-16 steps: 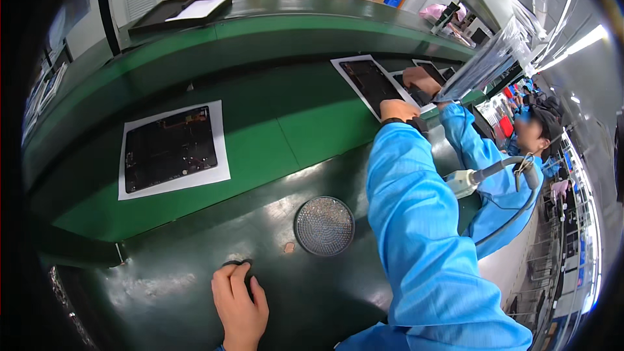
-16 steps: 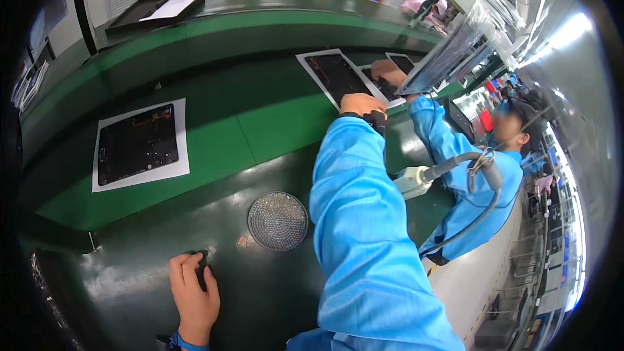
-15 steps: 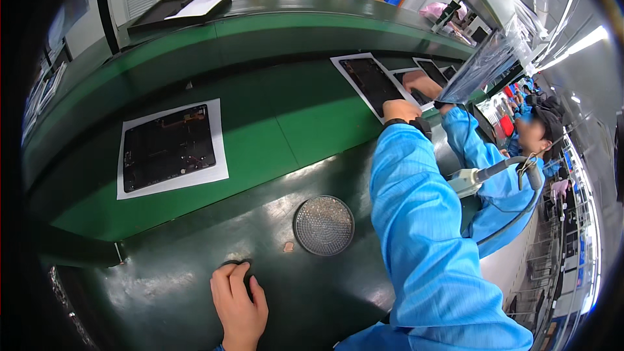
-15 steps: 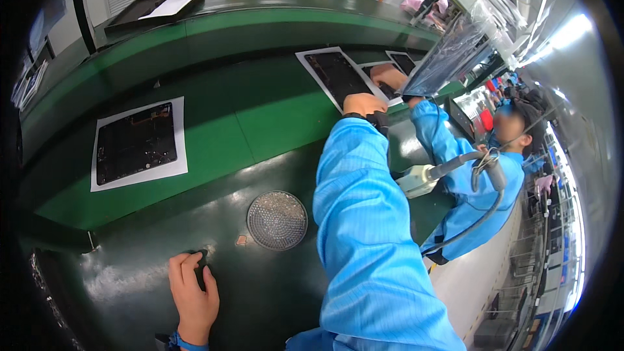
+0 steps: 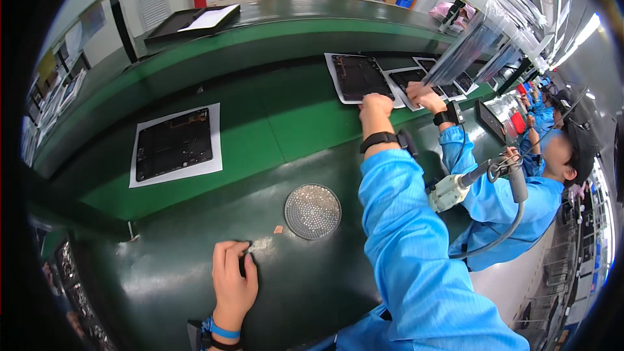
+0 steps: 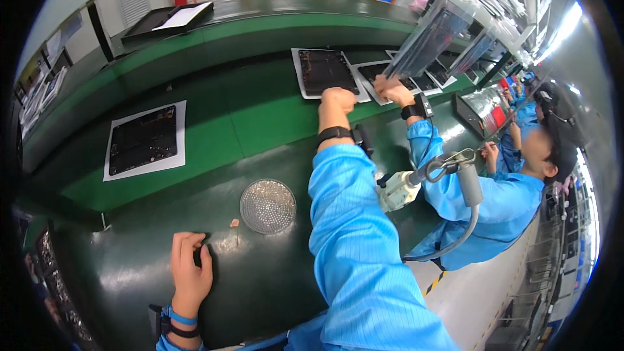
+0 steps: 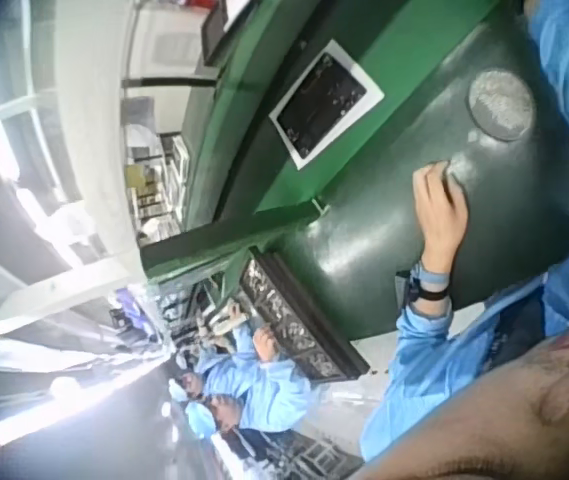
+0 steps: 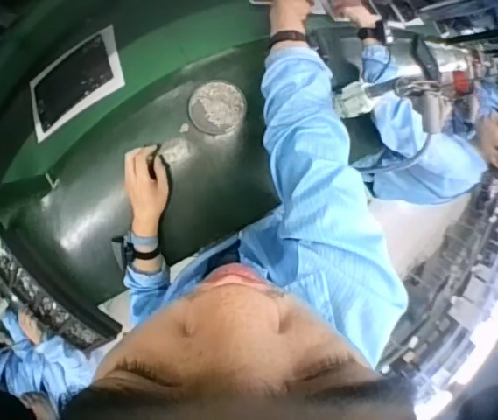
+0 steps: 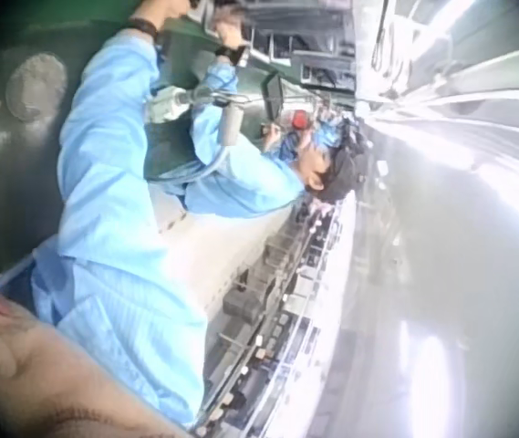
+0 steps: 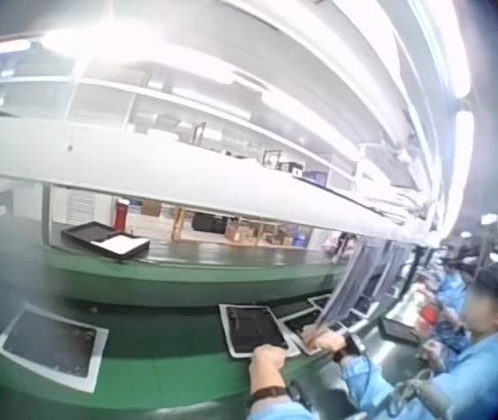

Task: The person assembles tablets by inserting internal components into a tablet chassis and securing them with screws using an electric screwdriver.

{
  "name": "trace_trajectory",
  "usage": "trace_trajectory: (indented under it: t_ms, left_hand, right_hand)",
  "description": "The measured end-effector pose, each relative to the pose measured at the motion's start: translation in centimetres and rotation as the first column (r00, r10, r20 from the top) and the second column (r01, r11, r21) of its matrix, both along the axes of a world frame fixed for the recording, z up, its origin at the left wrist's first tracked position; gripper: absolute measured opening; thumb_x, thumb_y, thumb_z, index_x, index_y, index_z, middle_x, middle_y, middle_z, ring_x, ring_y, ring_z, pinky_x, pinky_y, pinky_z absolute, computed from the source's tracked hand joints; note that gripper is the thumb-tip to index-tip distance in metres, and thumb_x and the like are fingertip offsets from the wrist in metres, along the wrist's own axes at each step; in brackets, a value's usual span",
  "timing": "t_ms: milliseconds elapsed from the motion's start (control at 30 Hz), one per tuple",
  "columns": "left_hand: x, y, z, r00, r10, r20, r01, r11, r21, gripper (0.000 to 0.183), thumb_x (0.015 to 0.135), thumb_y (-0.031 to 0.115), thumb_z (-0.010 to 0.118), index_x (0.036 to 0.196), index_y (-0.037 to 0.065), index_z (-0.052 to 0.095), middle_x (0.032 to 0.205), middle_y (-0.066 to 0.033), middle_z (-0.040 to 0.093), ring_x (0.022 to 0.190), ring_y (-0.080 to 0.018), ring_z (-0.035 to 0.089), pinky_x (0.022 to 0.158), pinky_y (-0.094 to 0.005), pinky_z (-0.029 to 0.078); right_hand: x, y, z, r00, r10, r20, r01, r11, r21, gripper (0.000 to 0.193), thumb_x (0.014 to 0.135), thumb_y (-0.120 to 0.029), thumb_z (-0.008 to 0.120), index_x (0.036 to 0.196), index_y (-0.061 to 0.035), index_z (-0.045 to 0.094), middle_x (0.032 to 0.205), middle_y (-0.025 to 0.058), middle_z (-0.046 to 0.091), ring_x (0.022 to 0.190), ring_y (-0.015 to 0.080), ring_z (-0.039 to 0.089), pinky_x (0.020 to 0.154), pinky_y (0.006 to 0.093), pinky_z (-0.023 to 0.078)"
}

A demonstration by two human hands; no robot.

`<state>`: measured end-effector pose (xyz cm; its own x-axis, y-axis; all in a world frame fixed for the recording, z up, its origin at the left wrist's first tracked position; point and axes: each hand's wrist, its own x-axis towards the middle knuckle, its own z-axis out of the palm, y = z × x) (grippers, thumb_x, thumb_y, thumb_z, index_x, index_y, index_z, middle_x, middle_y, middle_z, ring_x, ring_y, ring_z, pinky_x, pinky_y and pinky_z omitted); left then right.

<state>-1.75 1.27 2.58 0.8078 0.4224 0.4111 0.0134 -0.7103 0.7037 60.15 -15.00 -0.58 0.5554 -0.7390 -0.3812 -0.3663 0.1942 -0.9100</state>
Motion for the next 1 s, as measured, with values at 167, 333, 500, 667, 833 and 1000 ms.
trace_trajectory:
  t_ms: [167,333,500,667,833,1000]
  left_hand:
    - [-2.3,-1.4,0.9,0.998,0.06,0.019,-0.049,0.935,-0.352,0.022,0.103,-0.005,0.064,0.124,-0.003,0.063,0.12,-0.0149,0.069,0.106,-0.0211,0.072,0.094,-0.0325,0.058]
    - [3.4,-5.8,3.1,0.968,0.039,0.248,0.197,0.495,-0.846,0.048,0.11,0.012,0.064,0.152,-0.004,0.047,0.146,-0.0214,0.064,0.131,-0.0248,0.066,0.114,-0.0383,0.049]
    - [2.7,-8.3,5.5,0.91,0.291,0.297,0.159,0.417,-0.895,0.03,0.106,0.008,0.07,0.133,-0.001,0.062,0.123,-0.0083,0.074,0.112,-0.0149,0.07,0.099,-0.032,0.057]
    - [-4.6,-9.9,4.6,0.871,0.479,0.108,-0.056,0.314,-0.948,0.013,0.105,0.007,0.069,0.116,0.001,0.07,0.098,-0.0046,0.075,0.087,-0.0118,0.07,0.072,-0.0279,0.056]
    - [-15.9,-5.7,5.0,0.928,0.369,0.055,-0.045,0.257,-0.965,0.067,0.088,-0.001,0.069,0.152,-0.004,0.05,0.129,-0.0152,0.071,0.123,-0.0285,0.069,0.107,-0.0436,0.055]
    - [-18.6,-2.8,7.9,0.984,-0.061,-0.167,-0.144,0.27,-0.952,0.072,0.079,0.002,0.074,0.148,-0.007,0.056,0.14,-0.0185,0.069,0.129,-0.0296,0.067,0.114,-0.0412,0.049]
  right_hand:
    - [-25.0,14.2,4.9,0.842,0.271,0.466,-0.427,0.863,0.271,0.039,0.099,-0.01,0.061,0.13,0.0117,0.053,0.117,0.0269,0.073,0.104,0.0342,0.077,0.073,0.0443,0.067]
    - [-40.1,9.3,7.6,0.596,0.339,0.728,-0.751,0.556,0.357,0.03,0.109,-0.005,0.051,0.137,0.0033,0.049,0.136,0.0196,0.063,0.118,0.0301,0.07,0.097,0.0501,0.066]
    - [-53.7,3.1,10.7,0.494,0.613,0.617,-0.869,0.332,0.367,0.027,0.115,-0.015,0.052,0.138,-0.0017,0.047,0.136,0.0139,0.062,0.118,0.0239,0.068,0.097,0.0412,0.064]
    - [-60.6,-4.0,9.2,0.236,0.842,0.486,-0.891,-0.012,0.454,0.026,0.114,-0.02,0.059,0.133,-0.0045,0.052,0.114,0.0079,0.065,0.099,0.0155,0.067,0.077,0.0331,0.061]
    - [-59.9,-12.3,12.9,-0.725,0.622,0.296,-0.663,-0.746,-0.055,0.015,0.106,-0.016,0.072,0.106,-0.0048,0.062,0.083,0.001,0.062,0.069,0.0113,0.063,0.061,0.029,0.05]
    - [-54.8,-13.9,18.1,-0.867,0.39,0.31,-0.461,-0.864,-0.203,0.016,0.103,-0.016,0.073,0.107,-0.0053,0.062,0.091,0.0071,0.065,0.068,0.0209,0.068,0.058,0.0345,0.053]
